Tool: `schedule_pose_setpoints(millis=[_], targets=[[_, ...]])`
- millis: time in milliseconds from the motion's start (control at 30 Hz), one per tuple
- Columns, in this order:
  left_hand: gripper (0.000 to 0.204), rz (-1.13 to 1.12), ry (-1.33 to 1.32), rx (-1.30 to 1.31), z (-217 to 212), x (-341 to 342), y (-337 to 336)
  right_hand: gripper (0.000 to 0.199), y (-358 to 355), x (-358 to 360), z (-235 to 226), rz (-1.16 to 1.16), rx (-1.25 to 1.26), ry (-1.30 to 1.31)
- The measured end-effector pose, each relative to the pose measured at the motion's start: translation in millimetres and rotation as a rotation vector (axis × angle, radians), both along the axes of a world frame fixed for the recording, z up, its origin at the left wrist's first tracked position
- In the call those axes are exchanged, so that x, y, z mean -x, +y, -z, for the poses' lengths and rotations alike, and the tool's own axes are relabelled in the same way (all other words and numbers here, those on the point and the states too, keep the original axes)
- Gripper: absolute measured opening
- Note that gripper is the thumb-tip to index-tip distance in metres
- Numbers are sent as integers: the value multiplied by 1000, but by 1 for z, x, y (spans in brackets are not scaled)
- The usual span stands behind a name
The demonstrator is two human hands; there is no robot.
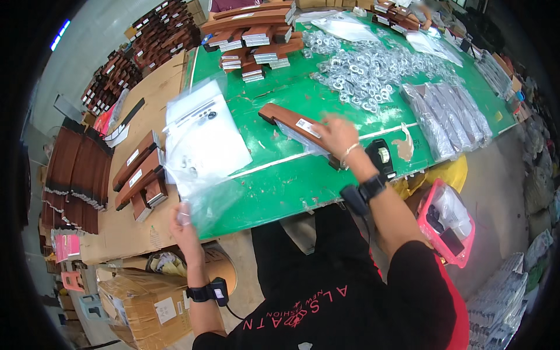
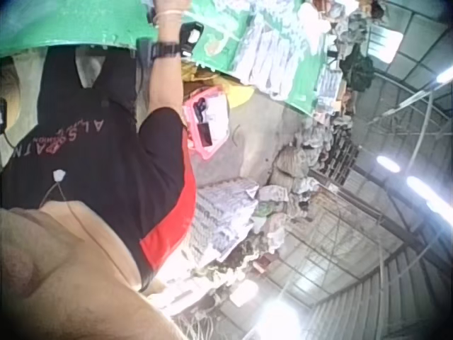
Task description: Packaging wooden furniture components into plastic bags and sealing them.
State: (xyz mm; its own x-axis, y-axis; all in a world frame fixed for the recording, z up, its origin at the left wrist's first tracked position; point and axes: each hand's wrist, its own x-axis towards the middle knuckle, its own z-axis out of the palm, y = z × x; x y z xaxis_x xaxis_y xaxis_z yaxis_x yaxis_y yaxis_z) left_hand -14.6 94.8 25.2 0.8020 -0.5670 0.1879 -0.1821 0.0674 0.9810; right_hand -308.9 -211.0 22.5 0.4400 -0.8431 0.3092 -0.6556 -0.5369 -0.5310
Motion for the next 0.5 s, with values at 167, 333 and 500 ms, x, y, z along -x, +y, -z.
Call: schedule_pose_setpoints(millis=[167, 333, 500], targets=[[12, 103, -33, -38, 19, 21, -8, 61, -56, 0, 21, 3, -238, 466], [18, 65, 55, -30, 23, 21, -15, 66, -51, -3, 13, -116, -233, 414], [21, 33, 73, -55, 37, 20, -22, 62, -16, -10, 17, -50, -101, 356]])
